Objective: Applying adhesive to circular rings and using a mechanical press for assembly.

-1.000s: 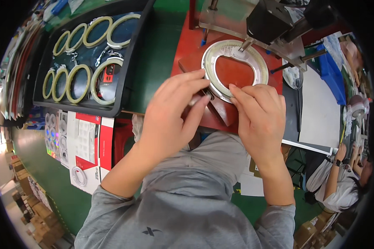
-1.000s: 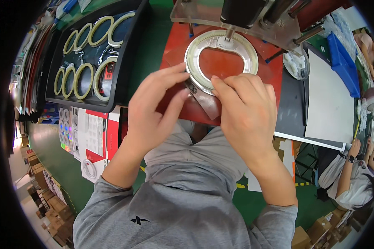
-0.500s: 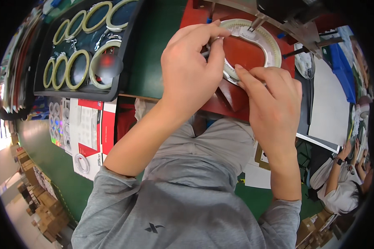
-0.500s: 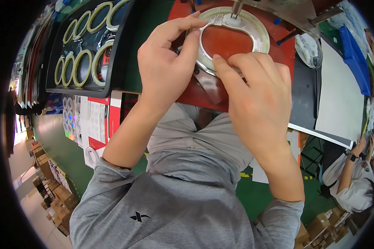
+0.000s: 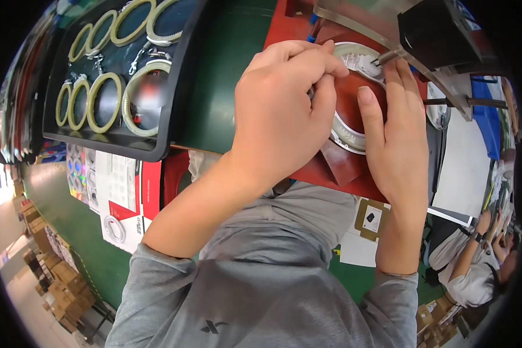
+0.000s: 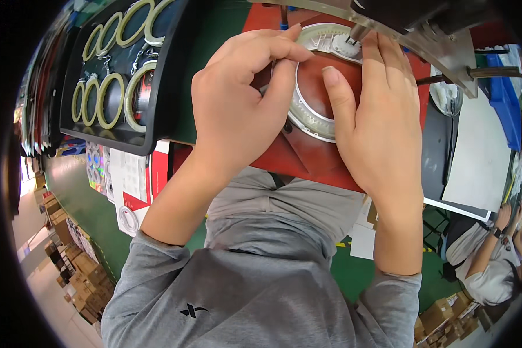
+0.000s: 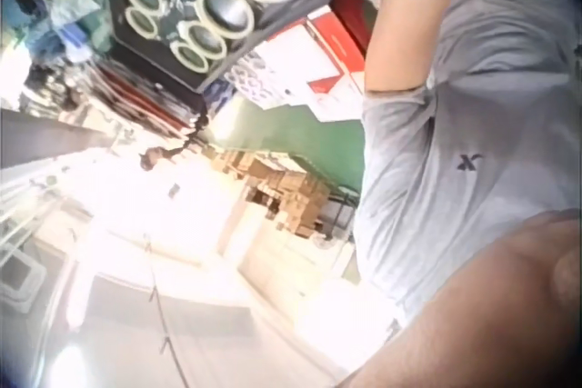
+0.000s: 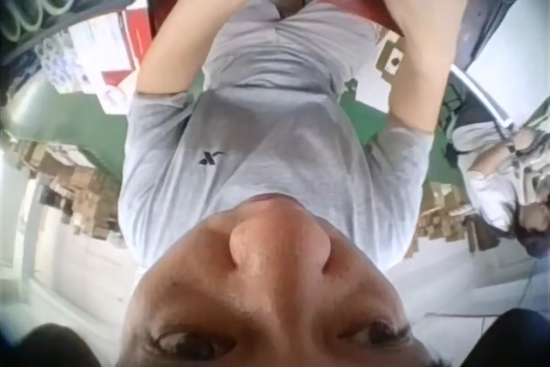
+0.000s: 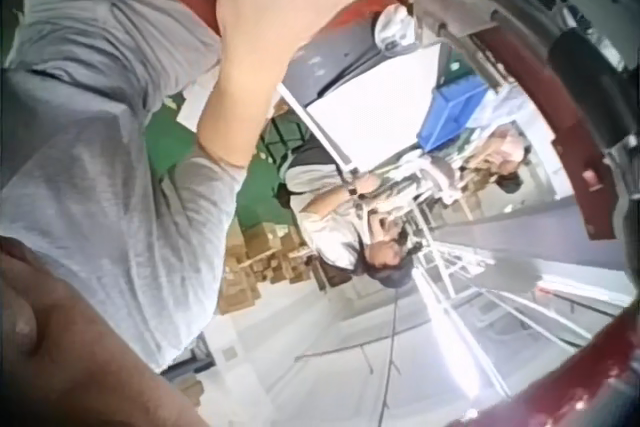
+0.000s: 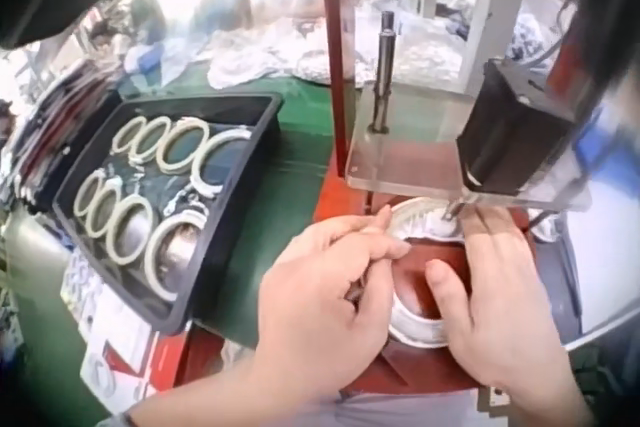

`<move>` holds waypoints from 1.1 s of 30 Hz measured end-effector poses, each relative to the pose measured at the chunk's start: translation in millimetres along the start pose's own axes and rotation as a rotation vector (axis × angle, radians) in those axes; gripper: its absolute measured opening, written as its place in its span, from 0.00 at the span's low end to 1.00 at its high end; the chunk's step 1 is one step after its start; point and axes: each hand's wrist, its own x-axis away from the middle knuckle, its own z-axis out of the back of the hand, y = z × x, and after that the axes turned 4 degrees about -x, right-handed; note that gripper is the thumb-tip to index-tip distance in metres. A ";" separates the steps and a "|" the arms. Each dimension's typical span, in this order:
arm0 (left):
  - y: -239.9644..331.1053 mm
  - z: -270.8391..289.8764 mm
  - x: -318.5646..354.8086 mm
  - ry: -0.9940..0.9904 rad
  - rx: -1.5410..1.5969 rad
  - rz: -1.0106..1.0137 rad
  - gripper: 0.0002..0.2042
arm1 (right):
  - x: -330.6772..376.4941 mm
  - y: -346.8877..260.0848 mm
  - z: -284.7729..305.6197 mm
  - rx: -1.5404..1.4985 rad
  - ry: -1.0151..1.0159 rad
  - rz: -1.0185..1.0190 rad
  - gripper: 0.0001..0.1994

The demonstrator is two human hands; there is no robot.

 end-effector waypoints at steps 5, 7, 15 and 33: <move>3.5 1.2 -1.5 0.000 -0.055 -0.039 0.08 | -3.5 -0.6 -4.4 -0.040 -0.018 -0.002 0.28; 1.3 -4.9 0.8 0.065 0.007 -0.032 0.09 | -5.2 -1.6 1.3 -0.057 -0.019 -0.007 0.29; -2.2 10.7 0.3 0.063 0.062 -0.054 0.13 | 22.6 -16.1 60.7 -0.270 0.400 0.220 0.18; 13.2 33.1 -50.7 -0.625 -0.131 0.300 0.19 | -238.3 4.1 256.1 -0.853 0.060 -0.027 0.22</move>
